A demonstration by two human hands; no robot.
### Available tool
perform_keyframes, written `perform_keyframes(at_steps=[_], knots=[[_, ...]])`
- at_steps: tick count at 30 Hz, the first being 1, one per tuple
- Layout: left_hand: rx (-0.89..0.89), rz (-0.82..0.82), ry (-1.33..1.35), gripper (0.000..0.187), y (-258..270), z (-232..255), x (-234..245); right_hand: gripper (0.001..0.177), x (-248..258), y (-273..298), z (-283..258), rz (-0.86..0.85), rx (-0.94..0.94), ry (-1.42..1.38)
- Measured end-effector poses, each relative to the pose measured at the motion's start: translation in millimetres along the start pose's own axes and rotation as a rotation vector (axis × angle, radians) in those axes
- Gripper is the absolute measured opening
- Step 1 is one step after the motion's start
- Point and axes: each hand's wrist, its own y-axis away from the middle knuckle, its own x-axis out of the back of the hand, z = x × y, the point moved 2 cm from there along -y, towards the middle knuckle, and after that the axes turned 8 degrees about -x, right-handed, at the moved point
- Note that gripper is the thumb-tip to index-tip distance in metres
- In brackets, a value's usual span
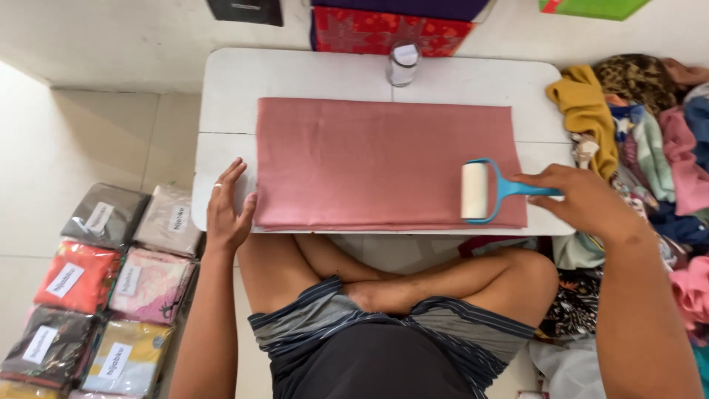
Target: Cleaning a hijab with a lint roller and folding it neatly on a table.
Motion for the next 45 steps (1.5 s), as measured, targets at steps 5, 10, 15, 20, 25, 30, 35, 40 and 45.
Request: perform_keyframes(at_steps=[5, 10, 15, 20, 25, 30, 35, 40, 45], knots=[[0.018, 0.030, 0.019, 0.054, 4.3, -17.8, -5.3, 0.045, -48.3, -34.8, -63.2, 0.036, 0.311, 0.174], [0.017, 0.024, 0.001, 0.058, 5.9, -19.7, -3.8, 0.049, -82.7, -39.1, -164.8, 0.067, 0.499, 0.164], [0.112, 0.011, -0.035, 0.050, 7.8, -12.1, -6.6, 0.048, -110.8, -42.0, -267.6, 0.067, 0.662, 0.064], [0.047, 0.033, -0.056, 0.049, 6.7, -18.9, -9.5, 0.051, -151.5, -70.0, -301.2, 0.084, 0.690, 0.039], [-0.106, -0.096, -0.353, 0.048, 5.9, -9.3, -16.9, 0.048, -114.3, -60.4, -227.7, 0.014, 0.769, -0.098], [-0.215, -0.148, -0.466, 0.046, 5.3, -18.3, -21.8, 0.044, -58.8, -38.5, -101.0, -0.035, 0.626, -0.222], [-0.169, -0.178, -0.459, 0.048, 3.0, -6.6, -21.7, 0.049, -15.3, -10.0, 37.8, -0.151, 0.112, -0.138], [-0.125, -0.225, -0.488, 0.049, 2.5, -3.5, -20.7, 0.050, -5.6, 6.2, 103.5, -0.221, -0.318, -0.176], [-0.043, -0.197, -0.317, 0.059, 2.9, -12.3, -18.4, 0.050, -19.8, 33.3, 88.8, 0.018, -0.158, -0.118]])
